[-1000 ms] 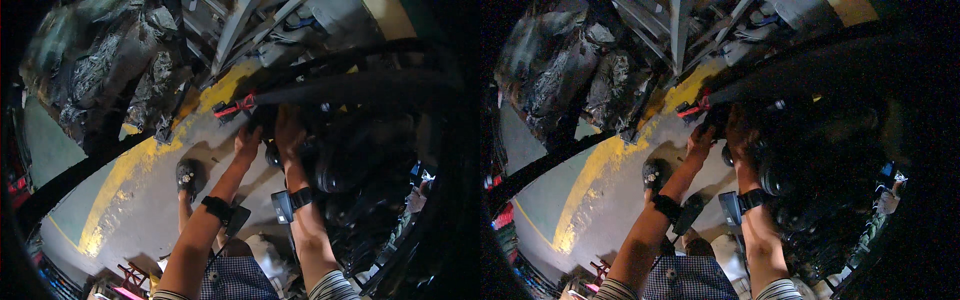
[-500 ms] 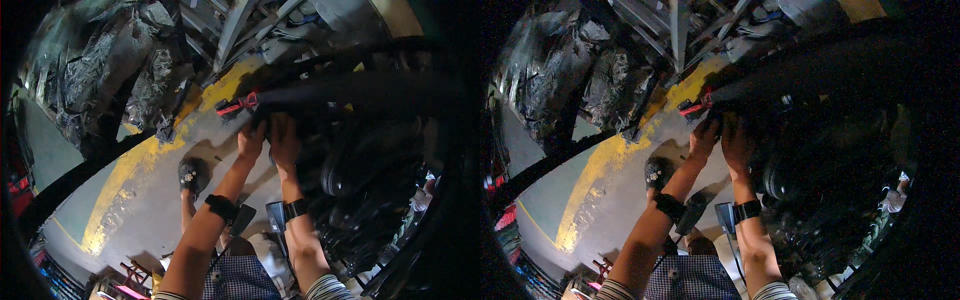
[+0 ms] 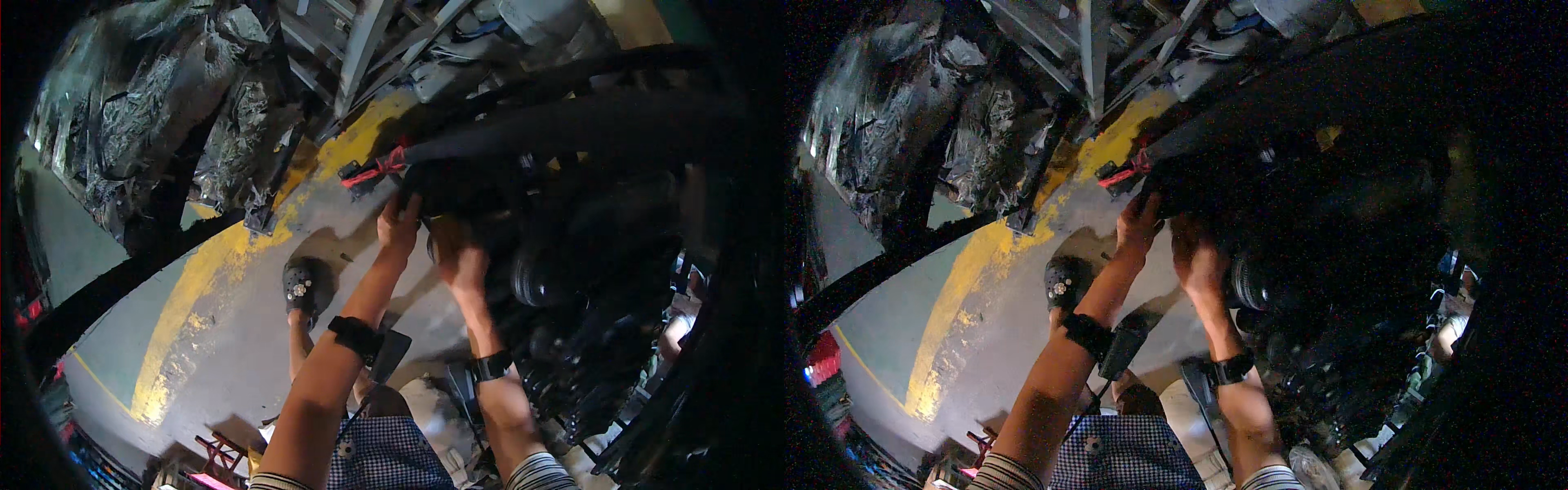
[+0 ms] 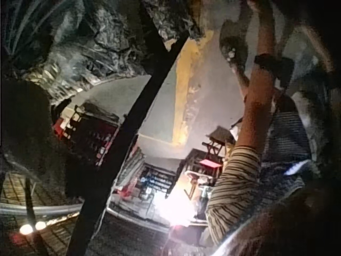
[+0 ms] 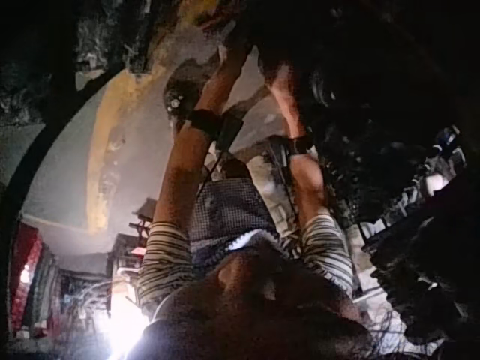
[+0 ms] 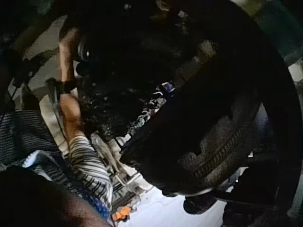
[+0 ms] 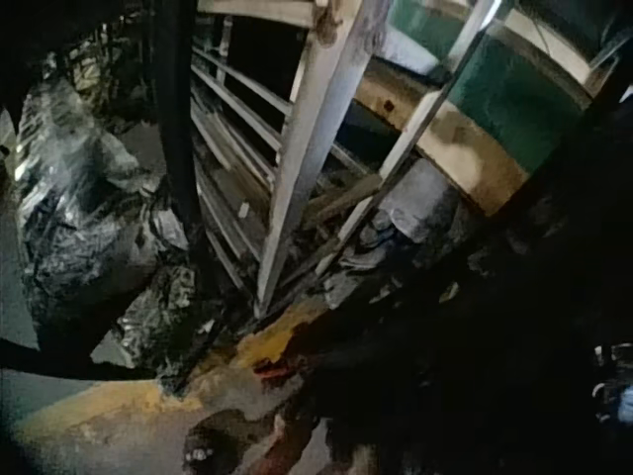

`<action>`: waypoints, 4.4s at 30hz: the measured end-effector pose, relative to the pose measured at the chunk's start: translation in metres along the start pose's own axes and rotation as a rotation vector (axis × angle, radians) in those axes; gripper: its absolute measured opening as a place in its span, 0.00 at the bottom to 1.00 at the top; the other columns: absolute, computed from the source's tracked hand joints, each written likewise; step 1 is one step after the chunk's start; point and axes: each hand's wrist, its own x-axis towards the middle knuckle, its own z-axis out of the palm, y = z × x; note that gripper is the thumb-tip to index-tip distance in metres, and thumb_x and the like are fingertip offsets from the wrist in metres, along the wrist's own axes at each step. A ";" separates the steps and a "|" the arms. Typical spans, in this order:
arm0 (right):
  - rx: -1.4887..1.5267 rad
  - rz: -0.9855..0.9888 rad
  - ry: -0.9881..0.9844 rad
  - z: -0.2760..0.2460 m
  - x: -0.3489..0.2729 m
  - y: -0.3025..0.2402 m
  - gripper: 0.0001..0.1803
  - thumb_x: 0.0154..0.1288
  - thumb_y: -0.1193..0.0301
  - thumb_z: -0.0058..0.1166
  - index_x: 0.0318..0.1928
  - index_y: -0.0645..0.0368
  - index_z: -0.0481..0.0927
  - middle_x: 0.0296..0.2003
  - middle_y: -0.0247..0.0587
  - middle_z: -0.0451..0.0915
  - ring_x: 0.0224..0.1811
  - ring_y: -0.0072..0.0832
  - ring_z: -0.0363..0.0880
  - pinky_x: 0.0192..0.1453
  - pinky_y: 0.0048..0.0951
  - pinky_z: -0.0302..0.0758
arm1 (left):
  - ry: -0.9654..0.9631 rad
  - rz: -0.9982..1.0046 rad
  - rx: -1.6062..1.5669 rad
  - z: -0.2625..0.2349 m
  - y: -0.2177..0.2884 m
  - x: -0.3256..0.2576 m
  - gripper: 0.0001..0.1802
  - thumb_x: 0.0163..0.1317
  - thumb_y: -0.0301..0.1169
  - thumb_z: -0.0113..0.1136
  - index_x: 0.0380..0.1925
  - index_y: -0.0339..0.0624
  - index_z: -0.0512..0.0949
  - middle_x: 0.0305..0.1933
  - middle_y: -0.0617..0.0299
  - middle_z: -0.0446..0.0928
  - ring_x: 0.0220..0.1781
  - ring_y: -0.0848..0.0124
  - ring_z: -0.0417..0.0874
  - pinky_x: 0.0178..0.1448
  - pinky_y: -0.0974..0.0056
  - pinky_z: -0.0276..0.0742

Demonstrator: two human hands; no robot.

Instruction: Inspecting and cleaning shoes on a production rack.

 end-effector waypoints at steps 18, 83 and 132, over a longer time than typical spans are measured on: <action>0.585 0.772 -0.435 -0.112 -0.173 -0.087 0.12 0.62 0.63 0.53 0.35 0.60 0.74 0.21 0.30 0.71 0.17 0.16 0.67 0.18 0.21 0.63 | 0.044 -0.279 0.125 -0.239 -0.033 -0.172 0.16 0.60 0.25 0.44 0.46 0.34 0.74 0.44 0.52 0.77 0.38 0.68 0.81 0.38 0.67 0.78; 0.787 0.806 -0.043 -0.355 -0.277 -0.214 0.19 0.64 0.61 0.51 0.50 0.58 0.69 0.27 0.39 0.78 0.12 0.22 0.73 0.14 0.20 0.65 | -1.455 0.660 0.266 0.067 0.401 -0.631 0.07 0.58 0.22 0.53 0.22 0.39 0.74 0.18 0.61 0.72 0.15 0.73 0.71 0.19 0.71 0.68; 1.566 0.666 0.853 -0.428 -0.213 -0.095 0.42 0.53 0.61 0.63 0.66 0.54 0.56 0.09 0.32 0.64 0.05 0.19 0.57 0.10 0.24 0.52 | -0.564 -0.092 0.340 0.186 0.174 -0.432 0.22 0.59 0.36 0.59 0.49 0.34 0.69 0.50 0.52 0.73 0.49 0.56 0.77 0.46 0.49 0.81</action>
